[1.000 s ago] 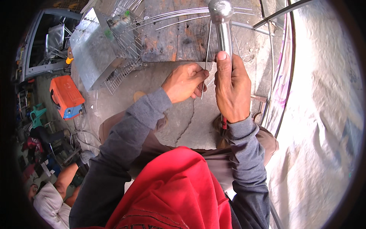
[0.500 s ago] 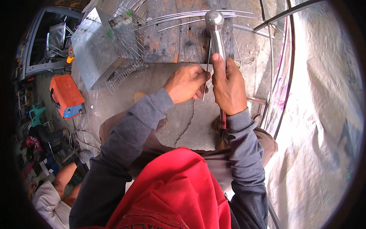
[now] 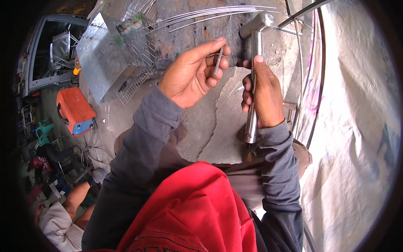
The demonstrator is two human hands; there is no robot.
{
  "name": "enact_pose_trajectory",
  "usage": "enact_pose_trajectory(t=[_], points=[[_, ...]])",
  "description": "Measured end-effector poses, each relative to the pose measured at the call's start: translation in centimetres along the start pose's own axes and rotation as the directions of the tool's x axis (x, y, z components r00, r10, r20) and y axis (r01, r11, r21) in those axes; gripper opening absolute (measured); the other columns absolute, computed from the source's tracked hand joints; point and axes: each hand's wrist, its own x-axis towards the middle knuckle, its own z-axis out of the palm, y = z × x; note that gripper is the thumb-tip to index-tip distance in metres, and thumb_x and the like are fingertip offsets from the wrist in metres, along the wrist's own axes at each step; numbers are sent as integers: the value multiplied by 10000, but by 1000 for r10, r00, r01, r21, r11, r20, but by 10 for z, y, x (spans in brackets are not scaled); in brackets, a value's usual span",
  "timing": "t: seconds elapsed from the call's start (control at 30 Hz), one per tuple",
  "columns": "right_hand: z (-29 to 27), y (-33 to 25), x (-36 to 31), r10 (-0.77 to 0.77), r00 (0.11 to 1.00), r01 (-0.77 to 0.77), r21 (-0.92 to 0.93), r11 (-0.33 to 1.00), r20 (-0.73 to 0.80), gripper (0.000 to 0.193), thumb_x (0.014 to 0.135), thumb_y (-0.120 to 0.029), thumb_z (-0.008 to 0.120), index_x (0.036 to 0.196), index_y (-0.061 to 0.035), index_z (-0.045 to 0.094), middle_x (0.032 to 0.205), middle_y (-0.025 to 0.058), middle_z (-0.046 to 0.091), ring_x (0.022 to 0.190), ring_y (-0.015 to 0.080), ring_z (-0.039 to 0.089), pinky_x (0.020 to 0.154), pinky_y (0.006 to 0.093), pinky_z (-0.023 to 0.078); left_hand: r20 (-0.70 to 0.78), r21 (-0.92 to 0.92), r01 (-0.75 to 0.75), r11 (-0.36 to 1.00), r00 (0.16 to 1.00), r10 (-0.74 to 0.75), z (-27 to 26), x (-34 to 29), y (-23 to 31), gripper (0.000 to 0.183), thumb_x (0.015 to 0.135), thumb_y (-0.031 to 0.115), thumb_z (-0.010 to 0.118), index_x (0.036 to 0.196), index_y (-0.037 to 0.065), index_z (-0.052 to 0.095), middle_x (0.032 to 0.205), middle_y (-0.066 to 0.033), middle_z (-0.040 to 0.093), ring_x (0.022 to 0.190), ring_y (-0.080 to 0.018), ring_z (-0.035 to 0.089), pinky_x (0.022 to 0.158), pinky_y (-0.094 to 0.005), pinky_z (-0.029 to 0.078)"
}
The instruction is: Straighten or shape metal rods using a hammer on a wooden block workbench.
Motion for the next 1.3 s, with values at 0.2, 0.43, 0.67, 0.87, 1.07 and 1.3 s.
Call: enact_pose_trajectory(t=[0.2, 0.43, 0.67, 0.87, 1.07, 1.3], points=[[1, 3, 1, -13, 999, 12, -40, 999, -30, 515, 1047, -511, 469, 1155, -23, 589, 681, -21, 452, 445, 59, 420, 364, 220, 374, 60, -37, -57, 998, 996, 59, 16, 7, 8, 308, 1057, 318, 532, 1131, 48, 660, 838, 3, 682, 674, -51, 652, 593, -178, 542], [8, 7, -1, -15, 999, 15, -12, 1000, -46, 459, 1054, -489, 469, 1116, -50, 587, 685, -15, 470, 444, 59, 438, 361, 213, 377, 61, -43, -73, 996, 995, 75, 25, 13, 7, 370, 1054, 317, 517, 1201, 5, 648, 819, 0, 680, 715, -72, 690, 616, -193, 563], [3, 8, 1, -23, 1000, 23, -11, 1000, -14, 476, 1052, -502, 463, 1124, -45, 577, 687, -17, 467, 448, 56, 439, 369, 210, 385, 72, -34, -75, 997, 994, 77, 22, 11, 7, 372, 1024, 304, 533, 1183, -9, 657, 818, -1, 678, 691, -77, 683, 607, -197, 560], [3, 7, 1, -18, 1000, 18, -53, 998, -7, 513, 1046, -530, 455, 1125, -37, 576, 686, -21, 455, 452, 55, 436, 381, 213, 396, 52, -41, -75, 996, 996, 77, 20, 11, 10, 362, 1030, 304, 520, 1158, -3, 661, 822, -9, 681, 668, -75, 678, 599, -196, 560], [4, 7, 1, -19, 1000, 18, -74, 997, -11, 535, 1043, -546, 452, 1133, -34, 577, 687, -21, 455, 454, 54, 436, 382, 213, 398, 37, -40, -65, 997, 997, 66, 19, 12, 9, 355, 1035, 312, 514, 1135, 6, 664, 837, -29, 698, 649, -87, 689, 576, -203, 572], [1, 9, 3, -28, 1000, 29, -72, 997, 14, 544, 1040, -549, 463, 1140, -30, 590, 690, -20, 463, 449, 54, 435, 381, 217, 395, -25, 115, 26, 993, 999, -24, 8, 3, -1, 319, 1039, 329, 514, 1055, 44, 655, 811, -34, 690, 625, -113, 672, 566, -228, 553]])
